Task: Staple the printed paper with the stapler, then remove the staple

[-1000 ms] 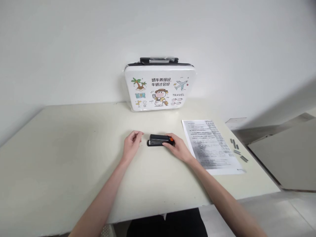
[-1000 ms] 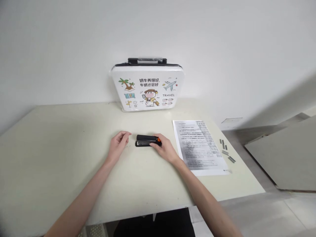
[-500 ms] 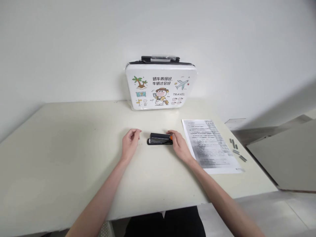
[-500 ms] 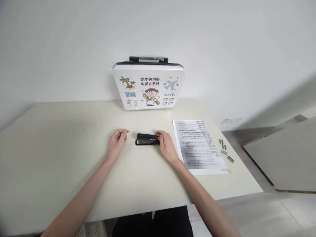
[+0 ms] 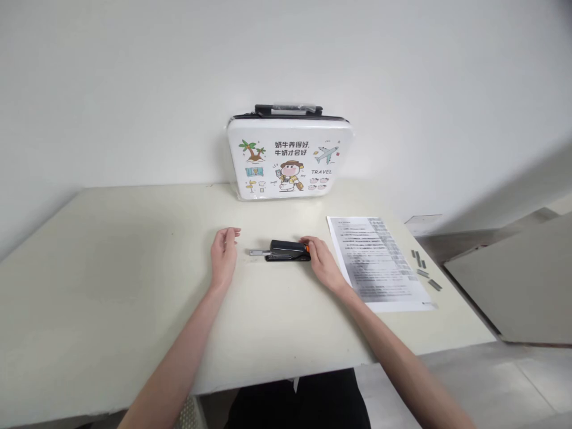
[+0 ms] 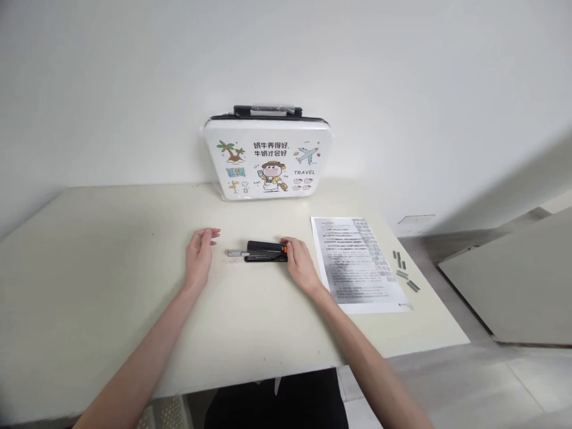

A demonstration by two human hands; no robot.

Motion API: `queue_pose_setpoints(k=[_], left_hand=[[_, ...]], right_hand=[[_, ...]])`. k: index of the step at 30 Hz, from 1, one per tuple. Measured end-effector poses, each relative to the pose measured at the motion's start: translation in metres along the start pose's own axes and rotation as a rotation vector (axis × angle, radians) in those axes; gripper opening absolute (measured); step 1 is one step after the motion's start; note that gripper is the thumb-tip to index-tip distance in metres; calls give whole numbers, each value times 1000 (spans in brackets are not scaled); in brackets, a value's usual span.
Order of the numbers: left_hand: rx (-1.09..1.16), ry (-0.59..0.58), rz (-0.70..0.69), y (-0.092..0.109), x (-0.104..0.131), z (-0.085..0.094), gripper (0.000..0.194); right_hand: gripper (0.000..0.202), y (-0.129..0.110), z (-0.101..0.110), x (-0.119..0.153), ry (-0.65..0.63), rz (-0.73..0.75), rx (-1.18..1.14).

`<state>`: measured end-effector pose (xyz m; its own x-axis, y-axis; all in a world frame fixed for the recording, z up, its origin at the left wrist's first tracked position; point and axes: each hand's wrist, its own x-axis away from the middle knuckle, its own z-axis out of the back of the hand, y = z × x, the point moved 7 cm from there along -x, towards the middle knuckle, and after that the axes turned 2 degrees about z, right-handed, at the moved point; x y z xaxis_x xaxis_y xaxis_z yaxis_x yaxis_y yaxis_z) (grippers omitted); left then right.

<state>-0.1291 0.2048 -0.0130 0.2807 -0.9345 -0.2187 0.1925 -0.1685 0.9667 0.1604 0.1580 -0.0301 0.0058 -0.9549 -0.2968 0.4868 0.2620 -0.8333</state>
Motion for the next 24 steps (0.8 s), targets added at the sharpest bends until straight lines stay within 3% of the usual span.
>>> queue_pose_setpoints(k=[6, 12, 18, 24], left_hand=[[142, -59, 61, -3, 3, -7, 38], [206, -305, 179, -2, 13, -28, 52], [426, -439, 371, -9, 16, -37, 56], [730, -318, 757, -25, 36, -53, 41]], right_hand=[[35, -13, -2, 2, -54, 109, 78], [22, -19, -3, 8, -78, 99, 154], [20, -42, -2, 16, -21, 344, 248], [40, -65, 2, 26, 166, 643, 350]])
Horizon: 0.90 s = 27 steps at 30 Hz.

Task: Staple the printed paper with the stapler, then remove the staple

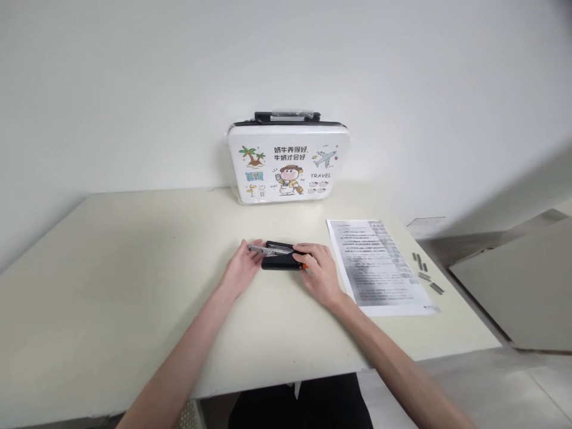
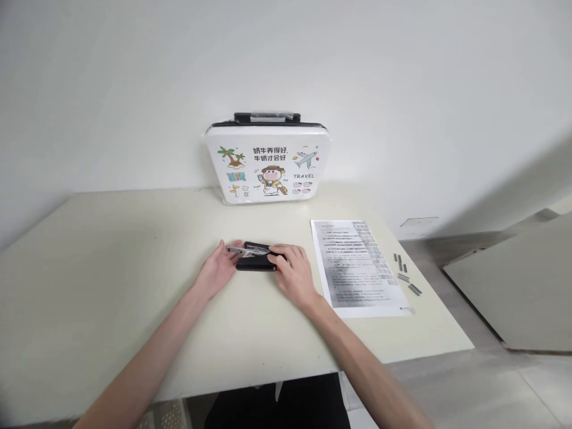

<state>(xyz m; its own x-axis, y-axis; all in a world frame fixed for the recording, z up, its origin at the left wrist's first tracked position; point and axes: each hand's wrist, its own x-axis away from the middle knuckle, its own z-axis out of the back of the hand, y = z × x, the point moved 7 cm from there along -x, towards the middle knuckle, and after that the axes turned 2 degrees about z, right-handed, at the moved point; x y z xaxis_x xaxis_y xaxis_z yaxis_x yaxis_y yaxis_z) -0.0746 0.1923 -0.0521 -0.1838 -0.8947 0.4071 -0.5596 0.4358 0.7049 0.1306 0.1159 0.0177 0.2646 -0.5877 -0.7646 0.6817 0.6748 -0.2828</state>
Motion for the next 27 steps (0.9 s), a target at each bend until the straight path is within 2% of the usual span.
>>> queue_pose_setpoints(k=[5, 14, 17, 23, 27], left_hand=[[152, 36, 74, -5, 3, -5, 43], [105, -12, 146, -6, 4, -6, 43], [61, -22, 107, -4, 3, -4, 39], [-109, -77, -71, 5, 4, -3, 22], [-240, -138, -146, 8, 8, -5, 26]], right_hand=[[36, -12, 4, -2, 68, 88, 63], [33, -10, 8, 0, 80, 95, 54], [35, -11, 10, -1, 91, 92, 57], [36, -12, 14, -4, 114, 80, 87], [37, -10, 15, -4, 119, 74, 89]])
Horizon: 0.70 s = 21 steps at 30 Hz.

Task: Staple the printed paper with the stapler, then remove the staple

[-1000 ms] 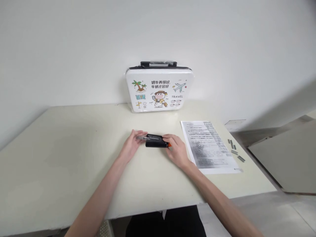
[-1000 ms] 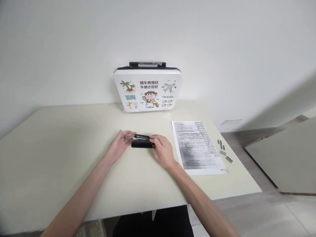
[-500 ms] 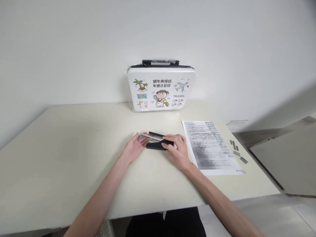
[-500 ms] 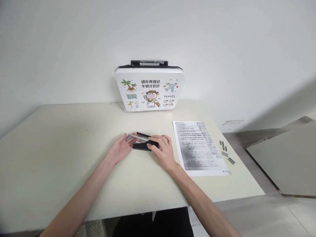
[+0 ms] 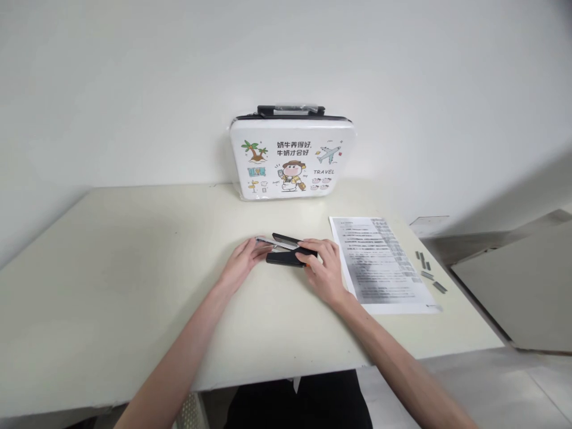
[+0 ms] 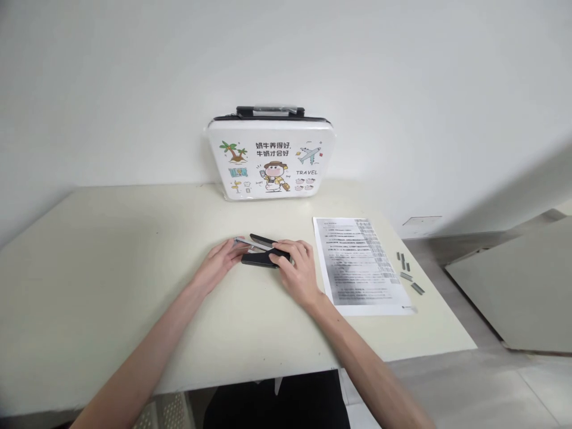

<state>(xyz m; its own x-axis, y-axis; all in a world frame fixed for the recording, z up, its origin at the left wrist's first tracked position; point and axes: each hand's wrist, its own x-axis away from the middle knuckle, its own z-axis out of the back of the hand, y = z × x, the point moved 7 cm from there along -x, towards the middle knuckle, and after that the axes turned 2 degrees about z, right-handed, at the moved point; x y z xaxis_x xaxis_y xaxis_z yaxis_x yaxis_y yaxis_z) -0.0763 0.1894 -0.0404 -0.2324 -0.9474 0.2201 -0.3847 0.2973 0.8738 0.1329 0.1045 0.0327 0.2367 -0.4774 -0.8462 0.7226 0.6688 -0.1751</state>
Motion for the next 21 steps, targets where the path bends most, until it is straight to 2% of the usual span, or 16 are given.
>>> queue_pose_setpoints(k=[6, 13, 18, 21], left_hand=[[-133, 24, -108, 3, -1, 7, 36], [-480, -34, -266, 0, -4, 2, 59], [-662, -83, -333, 2, 6, -14, 45], [-612, -81, -307, 5, 11, -21, 33]], right_hand=[[44, 6, 2, 3, 21, -46, 3], [47, 13, 2, 6, 15, -80, 16], [46, 11, -1, 5, -13, -75, -2], [47, 11, -4, 5, -51, -87, -17]])
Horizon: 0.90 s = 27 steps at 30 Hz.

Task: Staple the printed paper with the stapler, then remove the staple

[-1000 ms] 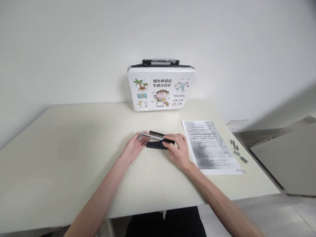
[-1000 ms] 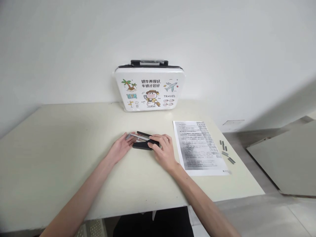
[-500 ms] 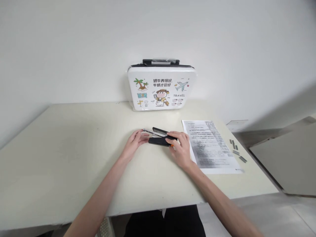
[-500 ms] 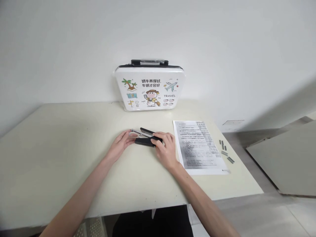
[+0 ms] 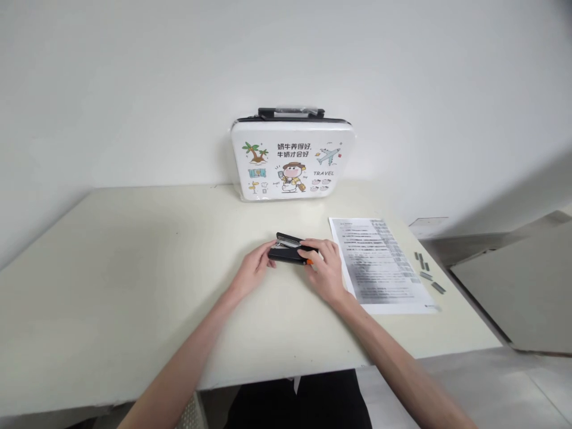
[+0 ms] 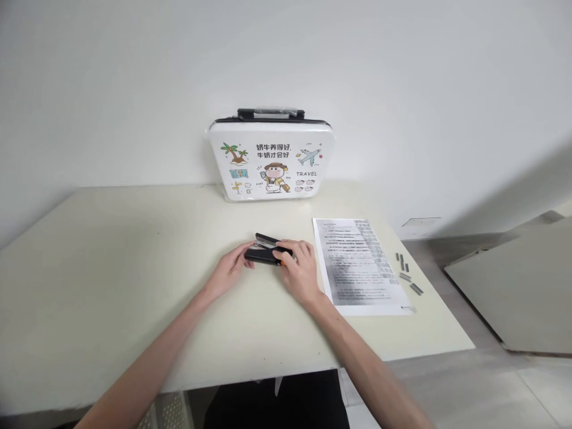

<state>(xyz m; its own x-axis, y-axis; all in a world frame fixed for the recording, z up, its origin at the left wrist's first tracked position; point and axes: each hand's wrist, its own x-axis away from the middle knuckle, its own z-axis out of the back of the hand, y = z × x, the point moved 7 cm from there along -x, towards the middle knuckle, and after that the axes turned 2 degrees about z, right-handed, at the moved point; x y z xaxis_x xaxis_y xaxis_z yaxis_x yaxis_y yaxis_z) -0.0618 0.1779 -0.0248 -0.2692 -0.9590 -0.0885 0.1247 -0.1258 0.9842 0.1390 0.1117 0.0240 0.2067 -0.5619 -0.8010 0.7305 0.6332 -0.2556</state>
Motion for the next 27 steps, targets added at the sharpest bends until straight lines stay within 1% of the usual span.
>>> queue_pose_setpoints(k=[3, 5, 9, 14, 18, 20, 23, 25, 27], left_hand=[[183, 20, 110, -2, 0, -1, 27], [242, 32, 147, -4, -1, -1, 25], [237, 96, 112, -4, -3, 1, 23], [347, 234, 125, -9, -2, 10, 18], [417, 276, 136, -11, -1, 17, 16], [450, 294, 137, -11, 0, 21, 16], [525, 329, 156, -14, 1, 27, 18], [580, 350, 170, -15, 1, 31, 19], [637, 357, 185, -16, 1, 34, 20]], right_hand=[[47, 4, -1, 2, -9, -25, -3], [46, 8, -2, 3, -12, -36, -9], [42, 16, -7, 8, -48, -92, -20], [33, 26, -14, 13, -92, -172, -33], [17, 34, -21, 18, -109, -267, -65], [19, 41, -28, 21, -137, -351, -87], [27, 54, -46, 18, -211, -466, -125], [30, 62, -62, 9, -260, -507, -159], [32, 70, -79, -6, -293, -517, -192]])
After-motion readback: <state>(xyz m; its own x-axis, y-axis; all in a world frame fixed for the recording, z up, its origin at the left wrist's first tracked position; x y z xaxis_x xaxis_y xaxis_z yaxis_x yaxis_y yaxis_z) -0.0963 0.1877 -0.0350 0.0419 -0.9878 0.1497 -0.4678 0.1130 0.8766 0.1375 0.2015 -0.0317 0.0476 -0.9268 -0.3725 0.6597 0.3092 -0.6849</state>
